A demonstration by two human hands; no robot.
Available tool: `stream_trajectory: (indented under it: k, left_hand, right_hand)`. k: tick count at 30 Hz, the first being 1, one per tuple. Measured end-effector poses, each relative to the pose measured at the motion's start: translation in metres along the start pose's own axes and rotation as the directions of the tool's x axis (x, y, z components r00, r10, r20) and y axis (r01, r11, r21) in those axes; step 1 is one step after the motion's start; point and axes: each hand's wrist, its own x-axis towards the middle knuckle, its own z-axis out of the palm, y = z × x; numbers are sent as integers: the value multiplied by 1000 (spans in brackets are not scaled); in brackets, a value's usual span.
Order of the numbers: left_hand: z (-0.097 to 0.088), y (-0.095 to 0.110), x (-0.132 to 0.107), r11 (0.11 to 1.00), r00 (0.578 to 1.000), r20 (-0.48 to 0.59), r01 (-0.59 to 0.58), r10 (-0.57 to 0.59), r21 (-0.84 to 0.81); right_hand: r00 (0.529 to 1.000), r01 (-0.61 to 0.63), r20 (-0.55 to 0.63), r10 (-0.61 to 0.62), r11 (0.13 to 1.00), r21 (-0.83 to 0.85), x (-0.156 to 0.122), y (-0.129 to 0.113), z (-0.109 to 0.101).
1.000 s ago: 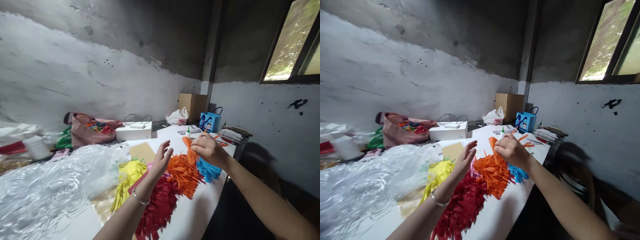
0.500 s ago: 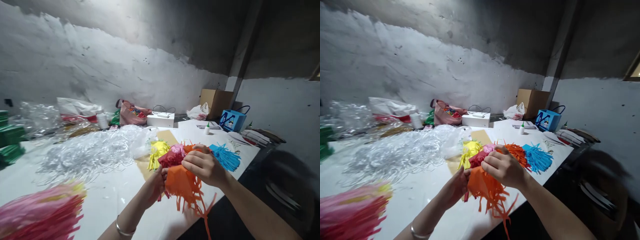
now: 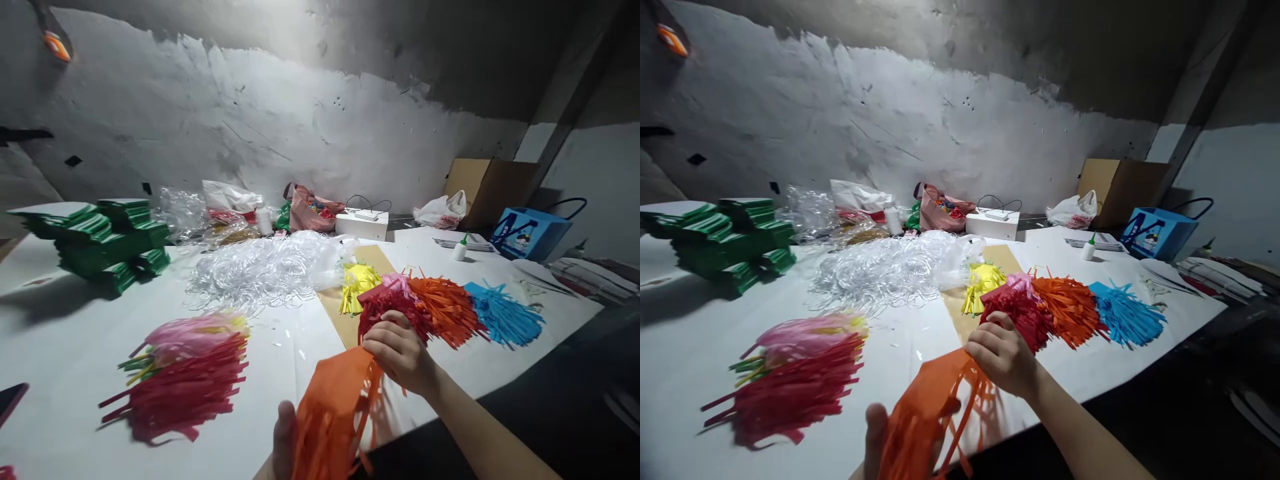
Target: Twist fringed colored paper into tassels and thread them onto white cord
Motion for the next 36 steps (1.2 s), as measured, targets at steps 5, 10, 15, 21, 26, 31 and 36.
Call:
stream_trajectory:
  k: [5, 10, 15, 21, 26, 31, 36]
  left_hand:
    - [-11, -11, -22, 993, 987, 160, 52, -35, -103]
    - [-6, 27, -16, 990, 994, 35, -103, 100, 99]
    - [-13, 89, -30, 965, 878, -436, -96, 197, 244]
    - [-30, 149, -81, 889, 541, -787, 147, 296, 434]
    - [-25, 140, -125, 279, 345, -539, 578, 768, 767]
    - [8, 60, -88, -620, 907, 119, 177, 405, 764]
    - [9, -2, -17, -638, 995, -90, 88, 30, 765]
  right_hand:
    - [996, -79, 52, 75, 994, 72, -19, 10, 34]
    - [995, -99, 14, 99, 995, -13, -2, 35, 19]
    - [1000, 25, 8, -24, 988, -155, 14, 20, 1]
    - [957, 145, 273, -101, 978, -147, -40, -26, 78]
    - [931, 66, 365, -26, 993, -99, -90, -43, 128]
    - [899, -21, 436, 43, 998, -55, -105, -48, 125]
    - [881, -136, 459, 115, 991, 13, -117, -51, 115]
